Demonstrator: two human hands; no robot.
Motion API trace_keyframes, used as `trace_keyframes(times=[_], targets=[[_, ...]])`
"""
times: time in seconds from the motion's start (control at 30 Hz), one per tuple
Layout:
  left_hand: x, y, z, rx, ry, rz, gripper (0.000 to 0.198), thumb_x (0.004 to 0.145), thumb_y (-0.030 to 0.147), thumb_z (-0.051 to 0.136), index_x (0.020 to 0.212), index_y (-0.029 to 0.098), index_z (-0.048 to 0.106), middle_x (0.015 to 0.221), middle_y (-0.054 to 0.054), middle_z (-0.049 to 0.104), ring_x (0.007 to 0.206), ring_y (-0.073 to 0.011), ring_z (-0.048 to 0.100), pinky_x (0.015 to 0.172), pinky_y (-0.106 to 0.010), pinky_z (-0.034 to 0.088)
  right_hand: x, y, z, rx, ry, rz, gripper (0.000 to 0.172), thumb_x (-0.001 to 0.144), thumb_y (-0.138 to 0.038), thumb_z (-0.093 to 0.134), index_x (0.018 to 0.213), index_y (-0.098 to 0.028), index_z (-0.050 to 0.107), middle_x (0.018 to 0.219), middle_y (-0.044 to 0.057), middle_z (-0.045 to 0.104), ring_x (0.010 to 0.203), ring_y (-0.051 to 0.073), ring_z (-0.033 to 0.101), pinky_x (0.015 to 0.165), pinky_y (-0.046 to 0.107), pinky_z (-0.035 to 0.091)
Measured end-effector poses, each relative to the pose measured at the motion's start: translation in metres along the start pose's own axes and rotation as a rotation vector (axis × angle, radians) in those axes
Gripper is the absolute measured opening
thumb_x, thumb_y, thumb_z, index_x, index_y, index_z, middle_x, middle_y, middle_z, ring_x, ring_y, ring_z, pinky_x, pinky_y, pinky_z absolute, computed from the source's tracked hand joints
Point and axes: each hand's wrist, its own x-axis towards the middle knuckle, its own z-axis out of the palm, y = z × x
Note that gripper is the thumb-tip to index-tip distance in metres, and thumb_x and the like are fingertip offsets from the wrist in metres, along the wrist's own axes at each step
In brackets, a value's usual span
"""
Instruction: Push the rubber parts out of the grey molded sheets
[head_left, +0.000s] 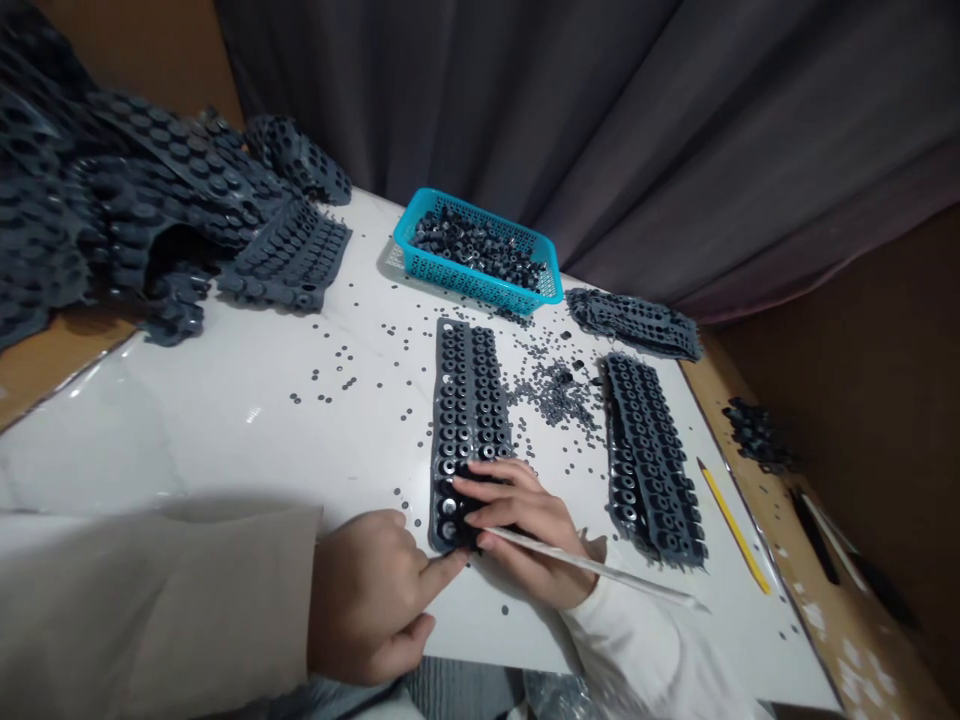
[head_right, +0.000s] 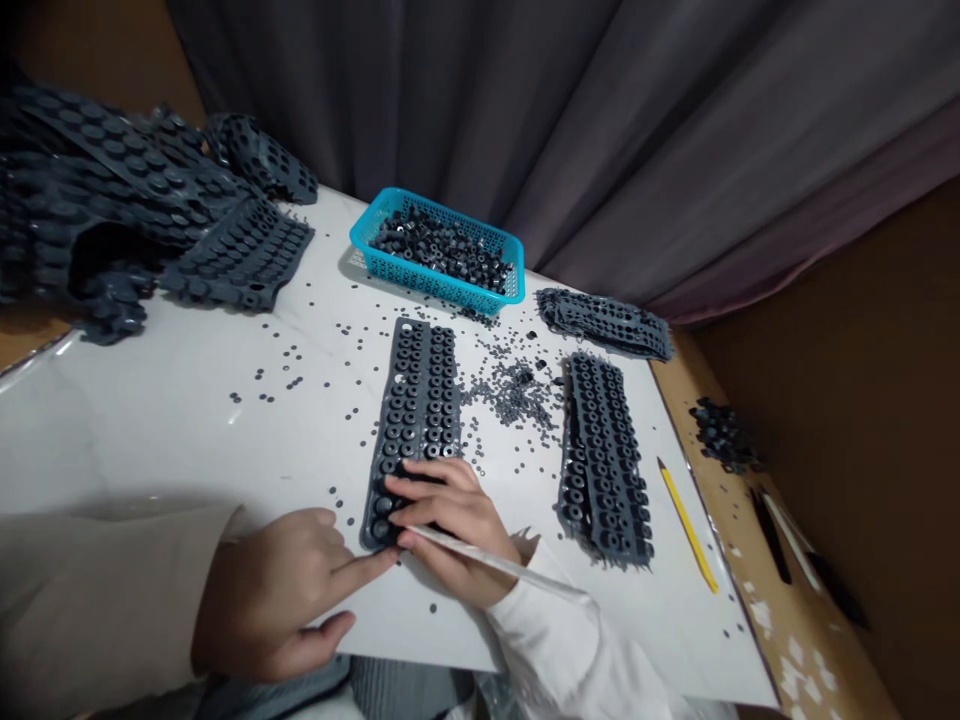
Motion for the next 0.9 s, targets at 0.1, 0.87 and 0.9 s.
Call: trace_keyframes(times=[0.1, 0.87, 0.9], targets=[[0.001, 0.000, -0.002, -0.003, -0.016, 0.002, 0.058, 0.077, 0.027, 0.048, 0.131, 0.010, 0.038, 0.074, -0.008, 0.067, 0.060, -0.0246, 0.060, 0.060, -0.038, 0.042, 0.000, -0.001, 0.001, -0.001, -0.057, 0.004, 0.012, 0.090, -0.030, 0.055, 0.091, -0.022, 0.064, 0.104, 0.007, 0.072, 0.111, 0.023, 0.060, 0.096, 0.046, 0.040], [-0.001, -0.001, 0.002, 0.004, 0.058, 0.025, 0.060, 0.074, 0.024, 0.048, 0.131, 0.007, 0.040, 0.072, -0.007, 0.067, 0.059, -0.0253, 0.061, 0.063, -0.043, 0.044, -0.003, 0.008, -0.002, -0.241, 0.129, -0.040, 0.018, 0.088, -0.013, 0.055, 0.103, -0.022, 0.059, 0.109, 0.009, 0.070, 0.103, 0.021, 0.062, 0.084, 0.042, 0.049], [-0.001, -0.001, 0.002, 0.001, 0.056, 0.023, 0.060, 0.075, 0.024, 0.047, 0.131, 0.007, 0.040, 0.073, -0.008, 0.067, 0.059, -0.0252, 0.061, 0.063, -0.043, 0.044, -0.003, 0.006, -0.002, -0.147, 0.137, 0.003, 0.017, 0.088, -0.014, 0.055, 0.102, -0.022, 0.059, 0.110, 0.010, 0.069, 0.106, 0.022, 0.060, 0.086, 0.043, 0.049]])
